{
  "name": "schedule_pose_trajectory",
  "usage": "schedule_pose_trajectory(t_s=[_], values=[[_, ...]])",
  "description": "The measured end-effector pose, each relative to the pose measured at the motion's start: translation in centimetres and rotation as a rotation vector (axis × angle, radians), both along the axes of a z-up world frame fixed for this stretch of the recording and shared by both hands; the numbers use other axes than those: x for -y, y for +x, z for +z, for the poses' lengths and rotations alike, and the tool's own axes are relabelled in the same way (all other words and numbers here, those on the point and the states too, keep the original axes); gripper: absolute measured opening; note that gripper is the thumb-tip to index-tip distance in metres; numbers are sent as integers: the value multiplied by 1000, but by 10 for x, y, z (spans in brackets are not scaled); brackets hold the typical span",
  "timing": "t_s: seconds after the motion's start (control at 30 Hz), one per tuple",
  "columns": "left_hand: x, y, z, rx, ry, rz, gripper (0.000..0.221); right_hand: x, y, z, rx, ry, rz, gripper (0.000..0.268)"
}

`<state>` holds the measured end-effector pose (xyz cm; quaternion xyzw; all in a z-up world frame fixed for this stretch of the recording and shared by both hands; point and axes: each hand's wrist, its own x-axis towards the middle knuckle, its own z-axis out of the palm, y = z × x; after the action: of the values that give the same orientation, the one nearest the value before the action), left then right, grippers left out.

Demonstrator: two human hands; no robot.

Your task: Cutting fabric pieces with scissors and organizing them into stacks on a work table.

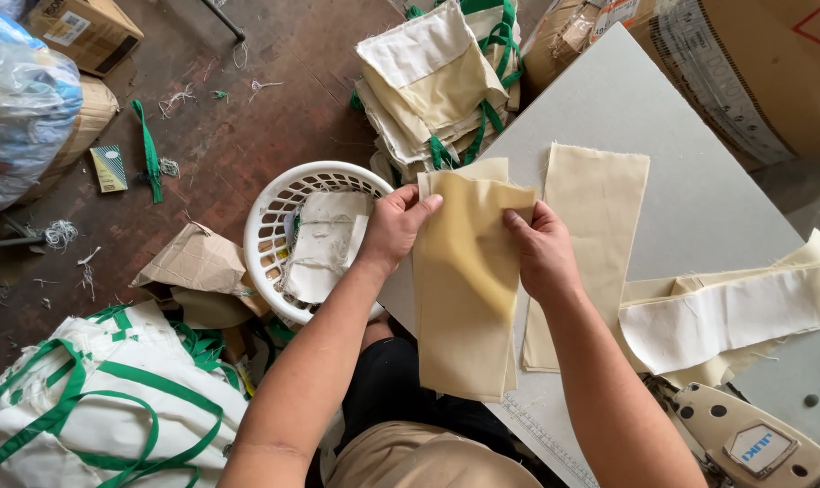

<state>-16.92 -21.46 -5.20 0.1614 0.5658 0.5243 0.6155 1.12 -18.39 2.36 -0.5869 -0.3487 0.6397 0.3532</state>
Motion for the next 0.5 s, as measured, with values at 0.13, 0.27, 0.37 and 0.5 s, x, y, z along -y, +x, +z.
schedule_pose_trajectory(t_s=[0.13, 0.27, 0.37, 0.5], values=[[-6, 3, 38, -135, 3, -53, 22, -1, -7, 5, -87, -38, -12, 16], [-11, 7, 29, -143, 19, -37, 18, -8, -5, -8, -138, -47, -15, 16], [-12, 8, 20, -127, 25, -44, 18, -12, -2, -23, -133, -41, -2, 16], [-13, 12, 30, -116, 30, -41, 22, -9, -13, 1, -278, -85, -24, 16]])
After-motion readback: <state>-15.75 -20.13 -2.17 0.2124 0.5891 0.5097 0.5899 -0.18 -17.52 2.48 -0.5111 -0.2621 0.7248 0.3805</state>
